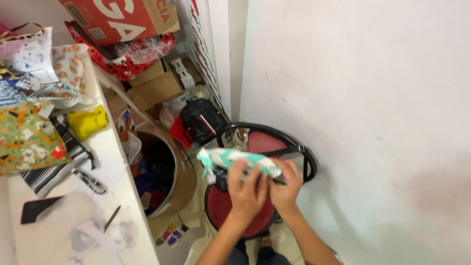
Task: Arranging and inspecting various fabric pouches and bags on display shelves in a gift shop.
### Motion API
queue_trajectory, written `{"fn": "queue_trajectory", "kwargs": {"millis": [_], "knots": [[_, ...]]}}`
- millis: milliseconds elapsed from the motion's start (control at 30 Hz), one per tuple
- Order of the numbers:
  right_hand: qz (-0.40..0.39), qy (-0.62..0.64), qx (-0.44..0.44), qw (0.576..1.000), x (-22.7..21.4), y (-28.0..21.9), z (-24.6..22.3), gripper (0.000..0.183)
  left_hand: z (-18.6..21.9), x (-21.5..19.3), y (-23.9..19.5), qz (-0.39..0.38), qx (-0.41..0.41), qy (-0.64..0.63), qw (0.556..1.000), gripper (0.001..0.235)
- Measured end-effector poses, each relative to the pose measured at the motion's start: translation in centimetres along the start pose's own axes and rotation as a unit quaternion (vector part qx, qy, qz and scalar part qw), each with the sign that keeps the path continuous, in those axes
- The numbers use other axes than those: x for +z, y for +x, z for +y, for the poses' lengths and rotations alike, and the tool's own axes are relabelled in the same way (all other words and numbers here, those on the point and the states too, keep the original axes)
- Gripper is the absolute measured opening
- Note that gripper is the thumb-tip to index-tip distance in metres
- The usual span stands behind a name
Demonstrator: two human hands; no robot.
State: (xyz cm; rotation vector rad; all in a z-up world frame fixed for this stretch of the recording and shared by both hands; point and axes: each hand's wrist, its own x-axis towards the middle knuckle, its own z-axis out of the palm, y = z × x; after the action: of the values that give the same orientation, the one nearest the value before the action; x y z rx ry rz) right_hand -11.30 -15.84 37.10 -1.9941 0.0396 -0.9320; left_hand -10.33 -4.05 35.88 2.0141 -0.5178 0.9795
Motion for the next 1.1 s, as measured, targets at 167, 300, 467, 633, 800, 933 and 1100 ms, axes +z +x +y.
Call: {"fn": "queue_trajectory", "kwargs": {"millis": [167, 300, 467, 633, 800, 933, 1100], "knots": [[0.158, 0.006, -0.187, 0.969, -1.6, 0.8, -5.3, 0.034, 6.4, -4.1, 4.6, 0.03, -0.137, -0.152, 0.978, 0.112], [0.189, 0.002, -0.34, 0.921, -0.7, -2.0, -6.7, 0.016, 8.9, -7.8, 7.8, 0.03, -0.245, -0.303, 0.92, 0.122], [0.203, 0.019, -0.369, 0.907, -0.7, -0.9, -10.0, 0.014, 9.4, -9.6, 8.8, 0.035, -0.191, -0.345, 0.918, 0.099], [-0.011, 0.15, -0.242, 0.959, -6.1, 0.5, -15.2, 0.01, 9.1, -9.2, 8.8, 0.036, 0.006, -0.261, 0.965, 0.058], [-0.078, 0.173, -0.098, 0.977, -9.7, 1.7, -17.1, 0.073, 8.4, -6.0, 4.8, 0.055, 0.12, -0.18, 0.975, 0.034], [-0.103, 0.197, -0.063, 0.973, -10.3, 2.3, -17.6, 0.086, 11.0, -7.0, 6.0, 0.032, 0.137, -0.155, 0.978, 0.024], [-0.027, 0.187, -0.03, 0.982, -10.5, 2.9, -17.0, 0.096, 12.2, -7.6, 6.8, -0.001, 0.286, -0.092, 0.954, 0.02]]}}
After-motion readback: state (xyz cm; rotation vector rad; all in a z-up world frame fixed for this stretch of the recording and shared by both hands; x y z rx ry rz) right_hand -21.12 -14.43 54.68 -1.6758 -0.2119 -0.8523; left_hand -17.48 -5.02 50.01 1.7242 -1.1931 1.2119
